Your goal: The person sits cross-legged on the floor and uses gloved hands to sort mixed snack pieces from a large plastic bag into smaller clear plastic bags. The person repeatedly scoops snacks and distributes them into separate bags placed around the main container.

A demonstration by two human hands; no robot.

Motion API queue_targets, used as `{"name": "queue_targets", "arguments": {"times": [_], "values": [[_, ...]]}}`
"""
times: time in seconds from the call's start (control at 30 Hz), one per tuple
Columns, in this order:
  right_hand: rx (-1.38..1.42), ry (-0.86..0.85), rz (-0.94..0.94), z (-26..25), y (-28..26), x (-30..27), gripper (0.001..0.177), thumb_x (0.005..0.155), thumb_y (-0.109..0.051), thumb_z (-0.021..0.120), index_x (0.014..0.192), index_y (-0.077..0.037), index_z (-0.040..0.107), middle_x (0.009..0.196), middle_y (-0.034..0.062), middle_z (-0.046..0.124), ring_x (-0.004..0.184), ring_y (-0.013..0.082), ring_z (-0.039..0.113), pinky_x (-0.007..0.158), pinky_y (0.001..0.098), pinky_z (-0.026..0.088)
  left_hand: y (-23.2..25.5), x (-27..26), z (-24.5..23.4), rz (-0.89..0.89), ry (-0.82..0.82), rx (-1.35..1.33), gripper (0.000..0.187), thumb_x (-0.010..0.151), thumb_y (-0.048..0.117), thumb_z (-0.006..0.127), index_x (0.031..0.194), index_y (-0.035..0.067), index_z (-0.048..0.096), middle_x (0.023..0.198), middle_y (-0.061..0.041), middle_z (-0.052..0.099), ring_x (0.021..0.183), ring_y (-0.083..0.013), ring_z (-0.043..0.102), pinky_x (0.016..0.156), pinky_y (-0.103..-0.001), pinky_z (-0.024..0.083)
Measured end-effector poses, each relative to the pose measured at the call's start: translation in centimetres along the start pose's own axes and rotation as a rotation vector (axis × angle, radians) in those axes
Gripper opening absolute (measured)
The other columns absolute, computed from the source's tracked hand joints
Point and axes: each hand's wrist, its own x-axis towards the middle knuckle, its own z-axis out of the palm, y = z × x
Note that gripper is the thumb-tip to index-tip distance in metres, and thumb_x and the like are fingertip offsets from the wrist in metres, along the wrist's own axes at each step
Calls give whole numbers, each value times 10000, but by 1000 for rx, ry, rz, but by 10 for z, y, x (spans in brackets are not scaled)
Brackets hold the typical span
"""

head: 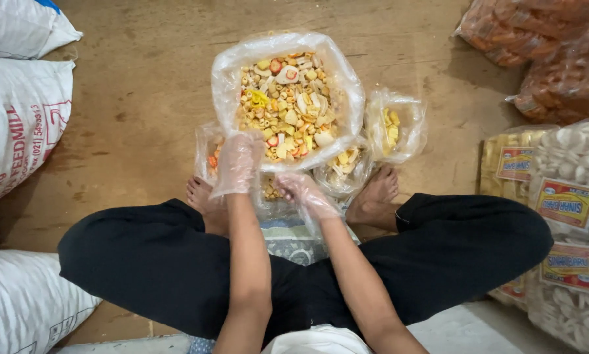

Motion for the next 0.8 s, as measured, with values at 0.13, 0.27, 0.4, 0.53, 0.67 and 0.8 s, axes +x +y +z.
{"name": "queue_targets", "arguments": {"times": [0.13, 0.27, 0.4, 0.53, 0.67, 0.8], "values": [[-44, 5, -88, -5, 24, 9, 200, 900, -143, 788, 1065, -32, 774, 801, 61, 691, 668, 125, 602, 546, 201, 500, -14, 29, 43, -74, 50, 151, 247, 898, 533, 601, 1016, 417, 784, 995, 18, 768, 1061, -266, 715, 892, -426, 598], [-814, 198, 178, -8, 66, 47, 262, 879, -685, 688, 1074, -523, 755, 1001, -52, 772, 990, 246, 746, 829, 308, 587, -33, 96, 102, -144, 86, 140, 262, 922, 424, 570, 1020, 320, 789, 1021, -36, 759, 1079, -302, 708, 870, -498, 604], [-659, 175, 112, 7, 33, 21, 211, 953, -332, 716, 1068, -178, 803, 914, 82, 769, 901, 228, 730, 801, 367, 572, -51, 106, 134, -193, 105, 130, 277, 941, 342, 546, 1023, 248, 794, 1041, -77, 752, 1093, -329, 702, 853, -553, 609], [-859, 35, 61, 13, 14, 1, 186, 913, -243, 706, 992, -109, 807, 940, 146, 765, 935, 315, 724, 789, 461, 554, -33, 80, 114, -41, 120, 276, 299, 964, 271, 525, 996, 182, 808, 932, -98, 764, 1025, -307, 733, 862, -467, 615], [-981, 40, 35, 3, 24, 9, 283, 957, -285, 664, 1093, -71, 789, 1085, 195, 754, 1109, 387, 696, 947, 514, 545, -17, 64, 96, -5, 176, 210, 295, 976, 284, 522, 999, 216, 808, 934, -90, 761, 1041, -310, 725, 887, -458, 611], [-963, 31, -20, 2, 33, 6, 267, 959, -285, 614, 1029, -115, 807, 1079, 201, 753, 1135, 417, 664, 946, 531, 531, -20, 62, 111, 188, 620, 414, 182, 887, 342, 640, 793, 237, 757, 717, -36, 681, 779, -231, 736, 630, -391, 629]]}}
